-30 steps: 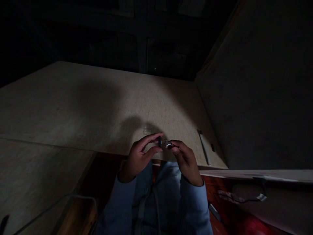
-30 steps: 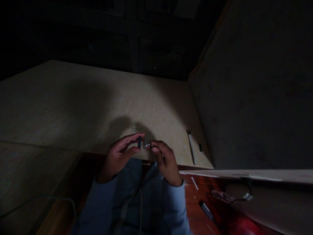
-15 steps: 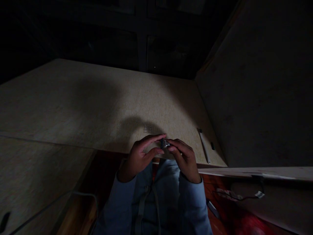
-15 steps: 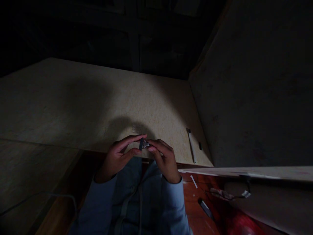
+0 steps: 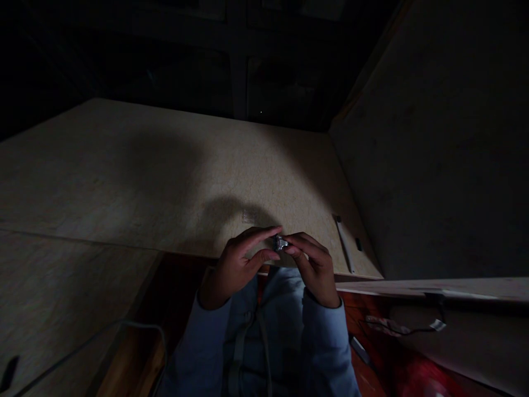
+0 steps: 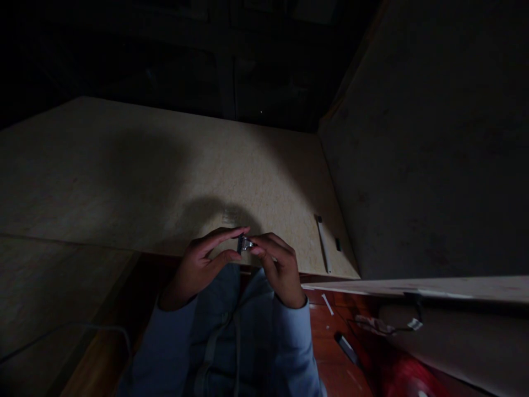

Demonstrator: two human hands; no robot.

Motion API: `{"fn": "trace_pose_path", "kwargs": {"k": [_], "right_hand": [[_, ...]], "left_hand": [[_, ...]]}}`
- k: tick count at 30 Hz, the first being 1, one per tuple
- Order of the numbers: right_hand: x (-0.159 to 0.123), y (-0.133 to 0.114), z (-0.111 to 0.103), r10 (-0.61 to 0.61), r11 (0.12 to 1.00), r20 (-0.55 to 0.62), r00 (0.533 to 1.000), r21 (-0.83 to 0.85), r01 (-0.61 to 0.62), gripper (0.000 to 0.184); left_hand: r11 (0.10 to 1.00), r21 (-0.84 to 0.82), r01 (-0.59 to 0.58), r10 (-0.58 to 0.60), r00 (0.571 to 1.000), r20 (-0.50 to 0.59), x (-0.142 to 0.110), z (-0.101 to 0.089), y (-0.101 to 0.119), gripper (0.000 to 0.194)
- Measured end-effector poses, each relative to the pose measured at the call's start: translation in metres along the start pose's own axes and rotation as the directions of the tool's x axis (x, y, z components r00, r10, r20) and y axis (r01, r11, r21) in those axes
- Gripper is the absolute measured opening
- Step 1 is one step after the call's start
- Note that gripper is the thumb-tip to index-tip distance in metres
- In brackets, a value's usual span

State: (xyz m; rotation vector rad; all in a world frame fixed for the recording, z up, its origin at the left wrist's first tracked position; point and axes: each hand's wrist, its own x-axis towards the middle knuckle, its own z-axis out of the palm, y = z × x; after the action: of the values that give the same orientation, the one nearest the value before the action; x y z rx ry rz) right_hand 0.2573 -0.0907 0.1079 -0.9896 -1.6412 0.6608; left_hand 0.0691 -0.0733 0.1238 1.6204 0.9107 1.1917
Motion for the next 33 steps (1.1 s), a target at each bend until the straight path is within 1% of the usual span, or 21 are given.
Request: {"fn": "trace_pose_path", "kwargs": {"k": [6, 16, 24, 30, 33], "right_hand": [[-0.002, 0.003, 0.000, 0.009, 1.000, 0.014, 1.000, 0.019, -0.010, 0.022], [-0.002, 0.003, -0.001, 0.021, 1.000, 0.015, 1.000, -0.014, -0.021, 0.022], [-0.002, 0.005, 0.001, 0.008, 1.000, 0.008, 1.000, 0.027, -0.008, 0.022], [-0.003, 0.005, -0.001, 0.016, 1.000, 0.022, 1.000, 0.007, -0.016, 0.024], [-0.003, 0.004, -0.002, 0.011, 1.000, 0.024, 1.000, 0.008, -0.011, 0.026]], "left_hand": [[1.000, 0.023, -0.017, 0.017, 1.000, 0.007, -0.001, 0.000, -0.002, 0.036], [0.998, -0.050, 0.039, -0.040, 0.999, -0.021, 0.000, 0.005, -0.003, 0.034], [0.997, -0.074, 0.017, -0.018, 1.000, -0.012, 0.000, 0.006, -0.007, 0.037], [0.997, -0.070, 0.035, -0.036, 0.999, -0.007, 0.000, 0.009, -0.009, 0.036], [0.998, -0.057, 0.018, -0.018, 1.000, -0.003, 0.000, 0.010, -0.010, 0.036]]}}
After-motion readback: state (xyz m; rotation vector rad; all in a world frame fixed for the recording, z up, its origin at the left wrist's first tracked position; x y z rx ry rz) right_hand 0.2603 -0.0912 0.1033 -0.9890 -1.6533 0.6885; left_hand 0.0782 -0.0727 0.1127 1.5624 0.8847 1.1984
